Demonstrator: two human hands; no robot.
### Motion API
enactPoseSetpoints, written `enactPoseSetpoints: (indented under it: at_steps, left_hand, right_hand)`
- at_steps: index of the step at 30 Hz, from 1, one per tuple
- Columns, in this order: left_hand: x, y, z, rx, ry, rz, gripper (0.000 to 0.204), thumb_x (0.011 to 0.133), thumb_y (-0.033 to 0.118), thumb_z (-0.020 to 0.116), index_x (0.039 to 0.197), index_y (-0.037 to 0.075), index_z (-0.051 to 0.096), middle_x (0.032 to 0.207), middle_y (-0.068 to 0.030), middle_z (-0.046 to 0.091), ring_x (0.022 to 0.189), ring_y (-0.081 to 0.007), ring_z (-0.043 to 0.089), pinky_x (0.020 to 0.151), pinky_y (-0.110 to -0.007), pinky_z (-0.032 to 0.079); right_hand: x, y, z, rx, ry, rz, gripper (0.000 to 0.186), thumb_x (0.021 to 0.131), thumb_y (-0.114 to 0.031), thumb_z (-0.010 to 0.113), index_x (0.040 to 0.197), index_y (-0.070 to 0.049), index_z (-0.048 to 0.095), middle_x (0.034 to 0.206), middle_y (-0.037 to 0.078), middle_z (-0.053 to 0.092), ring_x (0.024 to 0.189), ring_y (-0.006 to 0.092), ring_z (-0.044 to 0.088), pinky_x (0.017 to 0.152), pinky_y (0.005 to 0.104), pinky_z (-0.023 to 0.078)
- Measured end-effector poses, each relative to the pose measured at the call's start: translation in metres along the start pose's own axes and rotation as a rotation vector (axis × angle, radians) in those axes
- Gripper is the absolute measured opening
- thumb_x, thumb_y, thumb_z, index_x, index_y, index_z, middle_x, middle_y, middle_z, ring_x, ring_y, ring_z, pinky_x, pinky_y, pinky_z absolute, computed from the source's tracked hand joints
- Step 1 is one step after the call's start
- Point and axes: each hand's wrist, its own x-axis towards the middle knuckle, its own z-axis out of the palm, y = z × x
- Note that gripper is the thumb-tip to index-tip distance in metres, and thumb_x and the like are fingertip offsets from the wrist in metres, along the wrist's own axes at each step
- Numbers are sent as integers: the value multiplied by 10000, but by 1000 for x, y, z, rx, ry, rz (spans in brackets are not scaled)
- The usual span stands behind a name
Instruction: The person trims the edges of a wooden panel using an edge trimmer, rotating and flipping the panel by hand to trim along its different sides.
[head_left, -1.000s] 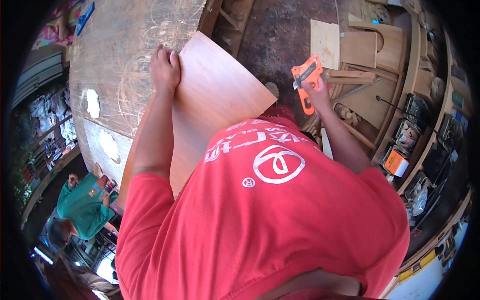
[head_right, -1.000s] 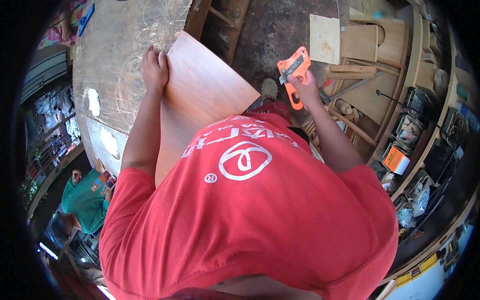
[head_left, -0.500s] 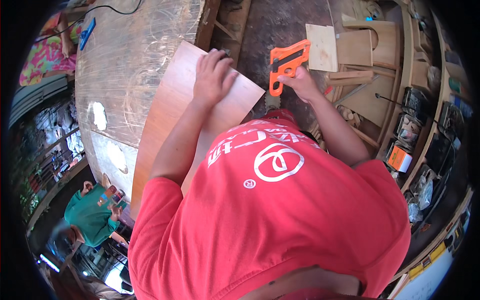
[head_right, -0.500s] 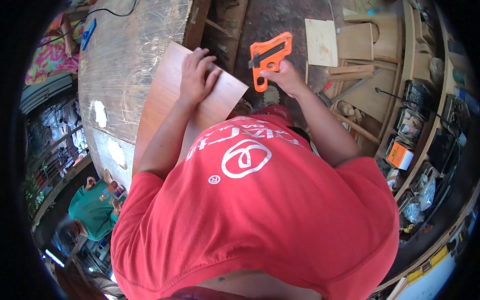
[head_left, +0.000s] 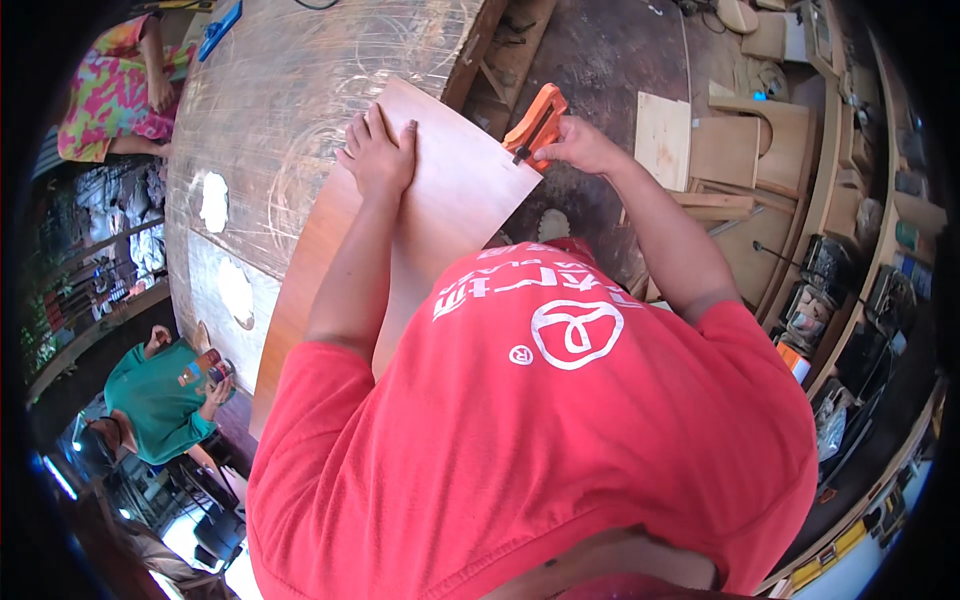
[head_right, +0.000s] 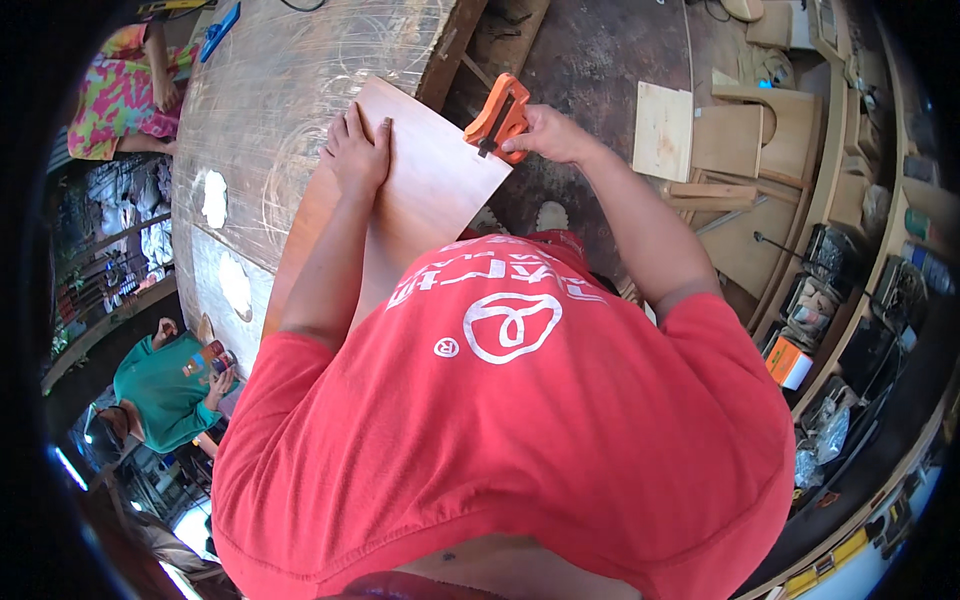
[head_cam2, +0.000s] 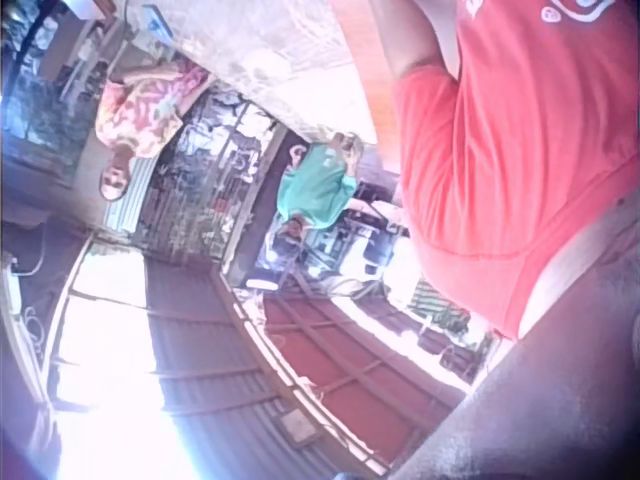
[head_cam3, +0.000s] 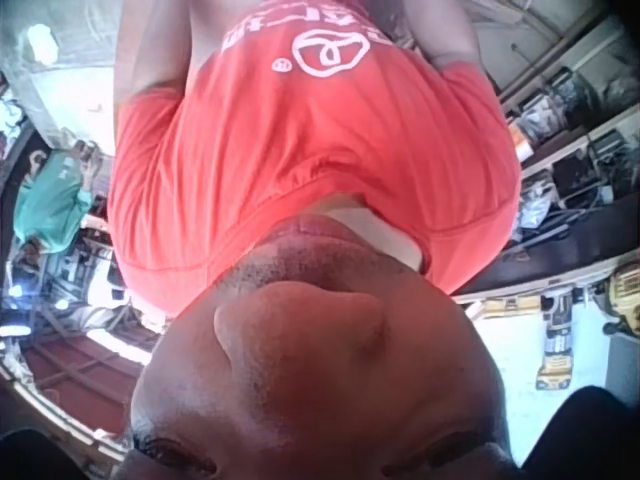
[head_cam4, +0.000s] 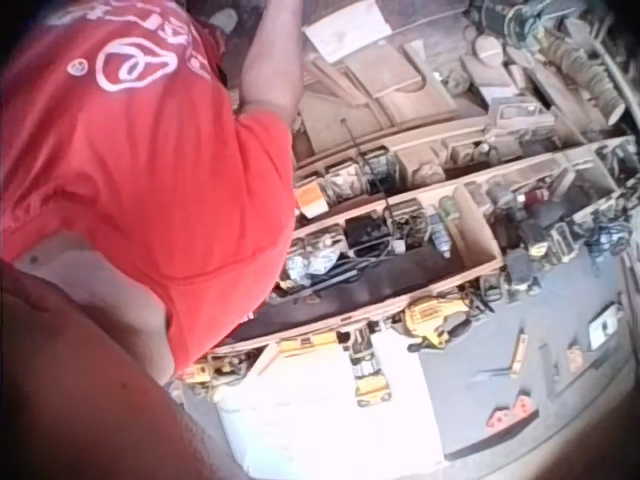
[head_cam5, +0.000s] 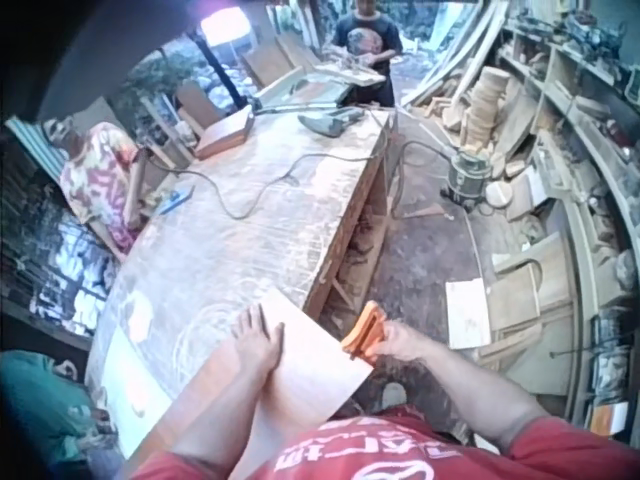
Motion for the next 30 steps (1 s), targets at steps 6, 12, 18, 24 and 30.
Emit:
enactPoseSetpoints:
  at_steps: [6,12,18,24,30]
  left_hand:
    - [1,-4,1,-2,27,-10,751,909,597,433,1493,150,280,1510,-163,297,1423,-327,224,1127,-599,103]
    - [2,-3,-3,-14,35,10,733,913,589,431,1488,154,294,1507,-153,309,1416,-329,236,1122,-604,111]
    - [4,-7,2,-1,57,8,739,910,592,431,1492,160,289,1510,-139,317,1418,-327,235,1128,-598,109]
    - [5,-6,3,8,40,-8,740,910,602,416,1495,167,284,1523,-141,298,1424,-333,226,1128,-606,103]
    - [4,-5,1,-12,38,-13,747,906,610,418,1491,165,287,1527,-147,292,1431,-347,210,1126,-616,100]
  right_hand:
    - [3,3,-7,-75,-69,79,312,816,-40,709,1112,-33,608,1015,31,679,958,121,620,866,298,489]
    - [-5,7,3,52,-9,74,328,816,-31,704,1127,-32,599,1054,35,670,982,126,615,901,302,471]
    - [-11,19,3,23,41,82,334,812,-46,721,1120,-27,596,1074,42,666,998,118,607,908,291,464]
    - [-16,25,4,84,60,1,271,812,-80,735,1053,-30,623,990,27,688,922,124,630,863,308,482]
    - [-15,21,3,-28,45,42,289,814,-65,723,1082,-31,620,1031,31,683,952,123,621,883,303,474]
